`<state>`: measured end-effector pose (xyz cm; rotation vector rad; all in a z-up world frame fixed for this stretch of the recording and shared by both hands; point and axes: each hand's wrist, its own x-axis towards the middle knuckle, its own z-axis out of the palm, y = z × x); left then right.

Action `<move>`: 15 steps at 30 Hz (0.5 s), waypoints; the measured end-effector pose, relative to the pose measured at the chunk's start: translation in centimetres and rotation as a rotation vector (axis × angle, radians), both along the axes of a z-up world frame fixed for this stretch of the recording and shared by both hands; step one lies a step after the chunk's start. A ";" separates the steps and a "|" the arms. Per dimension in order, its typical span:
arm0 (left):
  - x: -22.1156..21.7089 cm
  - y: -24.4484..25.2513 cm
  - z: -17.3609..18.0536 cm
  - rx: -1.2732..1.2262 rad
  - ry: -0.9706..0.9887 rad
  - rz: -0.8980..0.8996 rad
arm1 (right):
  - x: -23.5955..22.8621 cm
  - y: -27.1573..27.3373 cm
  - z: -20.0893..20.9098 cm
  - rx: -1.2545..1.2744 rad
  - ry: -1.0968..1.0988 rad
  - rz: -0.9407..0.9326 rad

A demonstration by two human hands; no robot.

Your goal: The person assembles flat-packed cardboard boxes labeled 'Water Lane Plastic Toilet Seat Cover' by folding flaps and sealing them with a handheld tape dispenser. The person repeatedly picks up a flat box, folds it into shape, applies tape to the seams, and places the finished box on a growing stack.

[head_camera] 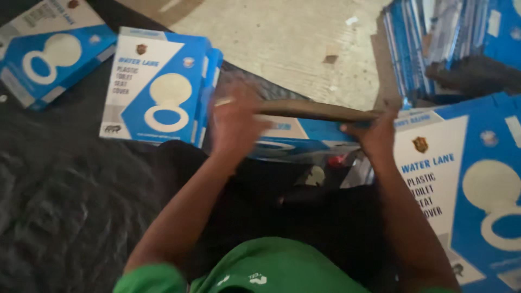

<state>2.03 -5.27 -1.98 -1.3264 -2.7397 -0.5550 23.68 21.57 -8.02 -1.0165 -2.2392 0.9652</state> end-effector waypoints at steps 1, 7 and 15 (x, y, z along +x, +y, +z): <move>-0.5 -1.3 -0.9 0.140 -0.010 0.125 | 0.2 0.0 -0.4 0.022 -0.066 -0.039; -0.4 -4.2 -7.6 0.771 -0.513 0.331 | 0.6 -0.1 -0.7 -0.163 -0.033 0.006; -1.9 -5.6 -8.9 0.583 -0.396 0.153 | 0.6 -1.9 -0.9 -0.110 0.063 -0.003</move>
